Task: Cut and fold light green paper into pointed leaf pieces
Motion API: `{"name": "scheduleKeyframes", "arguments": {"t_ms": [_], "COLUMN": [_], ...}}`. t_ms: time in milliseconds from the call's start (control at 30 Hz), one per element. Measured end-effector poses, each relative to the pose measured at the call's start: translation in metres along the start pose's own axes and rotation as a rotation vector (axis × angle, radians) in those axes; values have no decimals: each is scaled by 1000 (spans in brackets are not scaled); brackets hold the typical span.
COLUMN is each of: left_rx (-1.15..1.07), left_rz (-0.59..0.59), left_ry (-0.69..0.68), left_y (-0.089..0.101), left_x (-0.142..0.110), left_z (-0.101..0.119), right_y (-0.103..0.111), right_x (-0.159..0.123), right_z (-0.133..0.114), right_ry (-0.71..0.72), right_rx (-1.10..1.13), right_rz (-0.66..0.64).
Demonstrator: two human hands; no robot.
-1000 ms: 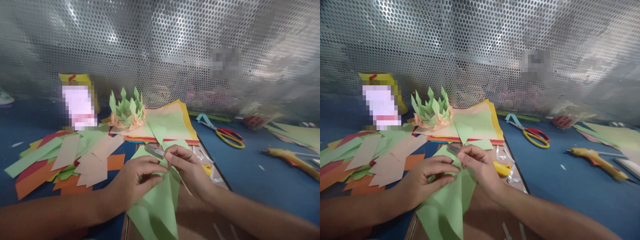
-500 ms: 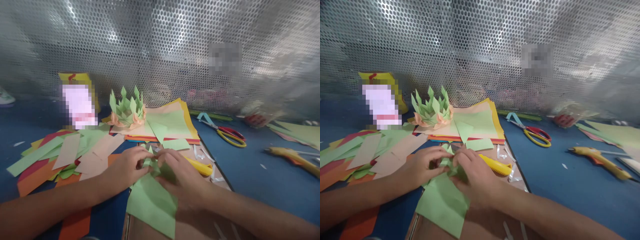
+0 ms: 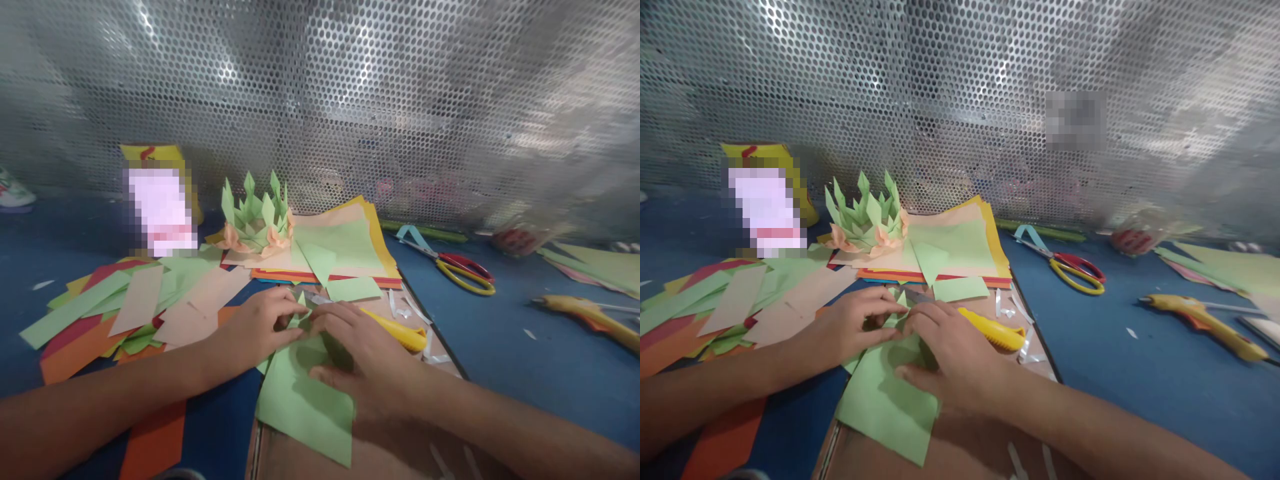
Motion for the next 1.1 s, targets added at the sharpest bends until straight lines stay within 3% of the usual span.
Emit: {"name": "scheduleKeyframes", "arguments": {"t_ms": [133,267,433,733,933,1100], "left_rx": [-281,-505,-294,237,310,296], "left_rz": [17,-25,8,-82,-183,-212], "left_ry": [167,286,200,-165,-137,-216], "left_y": [3,-11,-9,-2,-5,-6], "left_x": [-1,-5,-6,-5,-7,-12], "left_z": [-12,-26,-24,19,18,25], "right_y": [8,11,-2,-22,-21,-21], "right_x": [-4,-4,-4,-15,-13,-14], "right_z": [-9,-14,-6,-9,-24,-36], "right_ry": [59,63,8,215,280,346], "right_rx": [-16,-25,-108,-432,-503,-491], "right_rz": [21,-7,-155,-201,-156,-144]}}
Point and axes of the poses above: each hand's wrist, its own x-axis towards the middle knuckle, its own y-axis out of the back of the hand, z = x × y, the point moved 9 cm from there along x, towards the middle knuckle, and after that the axes turned 4 degrees about x, right-handed, at the moved point
